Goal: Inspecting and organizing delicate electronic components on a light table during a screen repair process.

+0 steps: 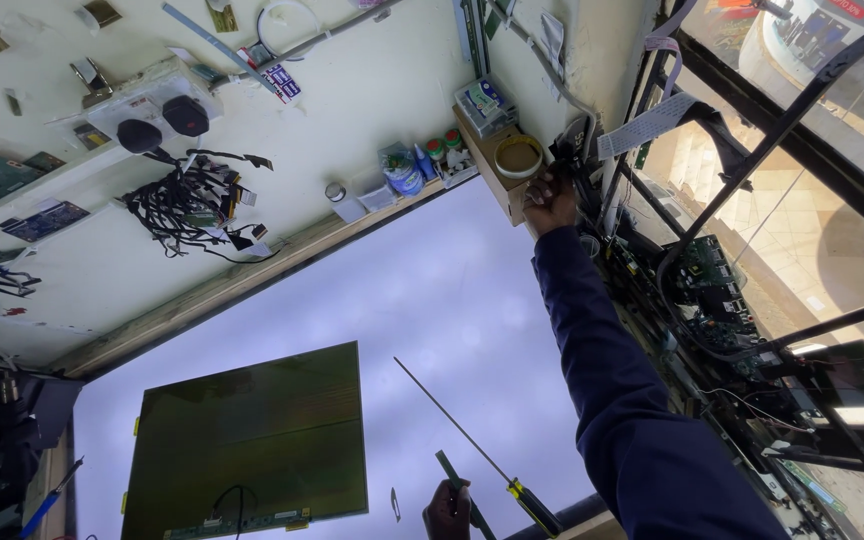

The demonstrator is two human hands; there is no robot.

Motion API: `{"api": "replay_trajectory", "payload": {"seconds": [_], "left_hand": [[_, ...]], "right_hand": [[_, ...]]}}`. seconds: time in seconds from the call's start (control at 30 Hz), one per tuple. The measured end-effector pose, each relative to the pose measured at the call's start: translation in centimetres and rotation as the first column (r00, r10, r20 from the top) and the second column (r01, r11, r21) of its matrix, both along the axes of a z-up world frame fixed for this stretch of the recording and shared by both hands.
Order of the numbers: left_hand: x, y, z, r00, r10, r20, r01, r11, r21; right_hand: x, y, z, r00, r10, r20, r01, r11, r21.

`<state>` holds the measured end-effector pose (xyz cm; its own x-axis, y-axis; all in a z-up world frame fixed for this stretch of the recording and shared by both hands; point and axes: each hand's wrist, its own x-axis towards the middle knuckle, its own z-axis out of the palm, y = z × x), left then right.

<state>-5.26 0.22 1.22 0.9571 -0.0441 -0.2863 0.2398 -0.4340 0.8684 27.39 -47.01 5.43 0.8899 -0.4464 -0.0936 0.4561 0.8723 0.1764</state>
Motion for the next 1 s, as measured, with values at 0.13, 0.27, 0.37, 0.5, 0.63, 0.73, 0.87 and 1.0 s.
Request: {"api": "replay_trajectory", "payload": {"seconds": [0.13, 0.27, 0.37, 0.5, 0.63, 0.73, 0.87, 1.0], "left_hand": [[0.0, -0.3, 0.5, 1.0, 0.009, -0.021, -0.009, 1.0, 0.01], [0.0, 0.0, -0.1, 0.999, -0.005, 0.034, 0.004, 1.0, 0.02], [0.0, 0.0, 0.4, 0.998, -0.016, 0.054, 0.017, 1.0, -0.009], [0.1, 0.0, 1.3, 0.997, -0.058, 0.053, 0.059, 0.998, -0.025], [0.4, -0.2, 0.7, 0.994, -0.079, 0.074, 0.084, 0.994, -0.071], [-0.2, 0.6, 0.6, 0.988, -0.078, 0.133, 0.085, 0.996, -0.043], [-0.6, 0.4, 0.7, 0.988, -0.081, 0.13, 0.098, 0.987, -0.125], [-0.1, 0.6, -0.4, 0.985, -0.057, 0.164, 0.097, 0.964, -0.247]], "right_hand": [[-0.9, -0.3, -0.1, 0.999, 0.008, -0.043, -0.01, 0.999, -0.037], [-2.5, 0.1, 1.6, 0.998, 0.023, -0.05, -0.036, 0.959, -0.28], [-2.7, 0.1, 2.2, 0.986, 0.04, -0.161, -0.109, 0.888, -0.446], [-6.5, 4.8, 6.0, 0.821, -0.049, -0.569, -0.397, 0.667, -0.63], [-14.9, 14.1, 5.5, 0.71, -0.195, -0.677, -0.698, -0.064, -0.713], [-24.1, 21.8, 2.0, 0.769, -0.324, -0.551, -0.461, -0.878, -0.127], [-32.3, 26.8, -0.9, 0.783, -0.383, -0.491, -0.341, -0.923, 0.177], [-35.9, 27.6, -4.3, 0.77, -0.493, -0.406, -0.508, -0.858, 0.079]]}}
